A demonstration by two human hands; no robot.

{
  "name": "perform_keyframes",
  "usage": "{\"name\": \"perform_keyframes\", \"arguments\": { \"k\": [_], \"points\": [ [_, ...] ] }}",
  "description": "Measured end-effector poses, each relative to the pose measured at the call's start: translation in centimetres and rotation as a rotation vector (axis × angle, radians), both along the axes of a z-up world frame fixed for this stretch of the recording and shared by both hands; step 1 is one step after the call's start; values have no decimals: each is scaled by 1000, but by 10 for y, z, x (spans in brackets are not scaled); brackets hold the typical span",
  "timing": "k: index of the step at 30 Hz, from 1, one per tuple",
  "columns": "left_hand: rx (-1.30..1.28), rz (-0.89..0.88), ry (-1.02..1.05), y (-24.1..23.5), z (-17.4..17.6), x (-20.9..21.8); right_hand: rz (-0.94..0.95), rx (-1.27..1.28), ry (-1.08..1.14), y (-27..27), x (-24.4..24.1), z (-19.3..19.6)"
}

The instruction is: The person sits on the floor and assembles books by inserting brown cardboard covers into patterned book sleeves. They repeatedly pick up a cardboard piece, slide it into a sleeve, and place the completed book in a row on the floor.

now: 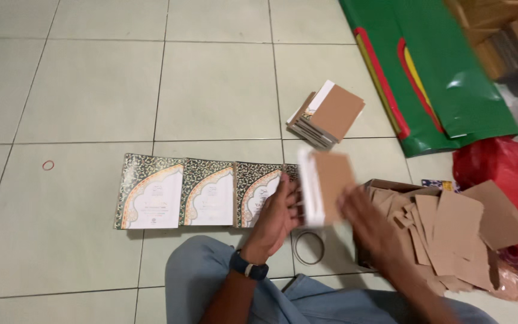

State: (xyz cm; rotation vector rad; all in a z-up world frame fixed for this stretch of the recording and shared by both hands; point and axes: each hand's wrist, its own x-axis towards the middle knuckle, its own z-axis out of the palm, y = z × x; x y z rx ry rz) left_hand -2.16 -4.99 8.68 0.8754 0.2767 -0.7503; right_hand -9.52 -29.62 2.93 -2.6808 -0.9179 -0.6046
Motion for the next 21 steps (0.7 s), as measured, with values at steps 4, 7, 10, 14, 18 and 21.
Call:
{"name": "perform_keyframes", "arguments": {
  "k": [4, 7, 10, 14, 18, 21],
  "points": [
    [124, 187, -86, -7, 9, -20, 3, -194, -38, 35, -58, 26],
    [311, 16, -387, -12, 14, -41, -125, 71, 215, 57, -74, 19],
    [365, -193, -540, -24, 5, -66, -323, 589, 468, 80, -73, 12],
    [425, -189, -725, -31, 5, -80, -771, 969, 402, 85, -64, 7],
    [488, -134, -896, -35, -3, -79, -1239, 1225, 555, 52, -61, 8],
    [570, -62, -668, -37, -10, -72, -1127, 1320, 637, 44, -63, 38]
  ]
}}
